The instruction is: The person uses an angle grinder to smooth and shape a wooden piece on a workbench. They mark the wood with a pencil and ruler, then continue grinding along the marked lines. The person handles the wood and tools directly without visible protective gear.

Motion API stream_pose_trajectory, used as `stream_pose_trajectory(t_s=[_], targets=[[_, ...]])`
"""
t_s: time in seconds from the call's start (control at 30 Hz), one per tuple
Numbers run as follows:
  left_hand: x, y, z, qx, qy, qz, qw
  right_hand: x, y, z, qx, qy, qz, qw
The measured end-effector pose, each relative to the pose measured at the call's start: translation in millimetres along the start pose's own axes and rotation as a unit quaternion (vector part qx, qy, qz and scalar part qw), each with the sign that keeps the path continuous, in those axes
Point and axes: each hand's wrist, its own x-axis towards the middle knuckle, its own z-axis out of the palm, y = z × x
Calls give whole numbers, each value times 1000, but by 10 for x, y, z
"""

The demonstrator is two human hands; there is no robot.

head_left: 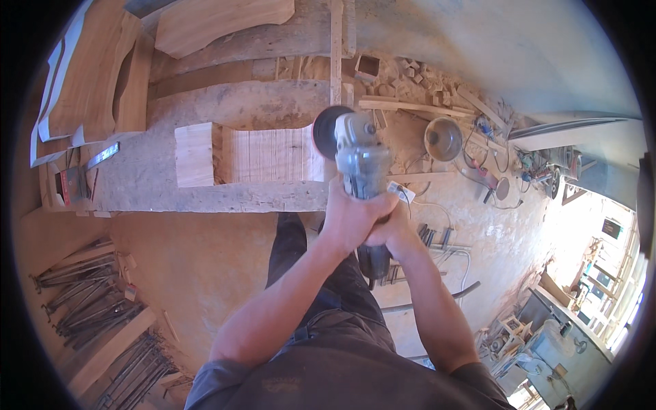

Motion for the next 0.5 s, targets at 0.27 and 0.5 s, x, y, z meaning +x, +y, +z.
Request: stream_pose_trajectory(t_s=[0.27, 0.5], targets=[[-976, -643, -15, -13, 25, -17, 999, -881, 541, 204, -39, -45, -19, 998], [-745, -490, -78, 39, -1, -22, 999, -660, 540, 225, 15, -50, -27, 998]])
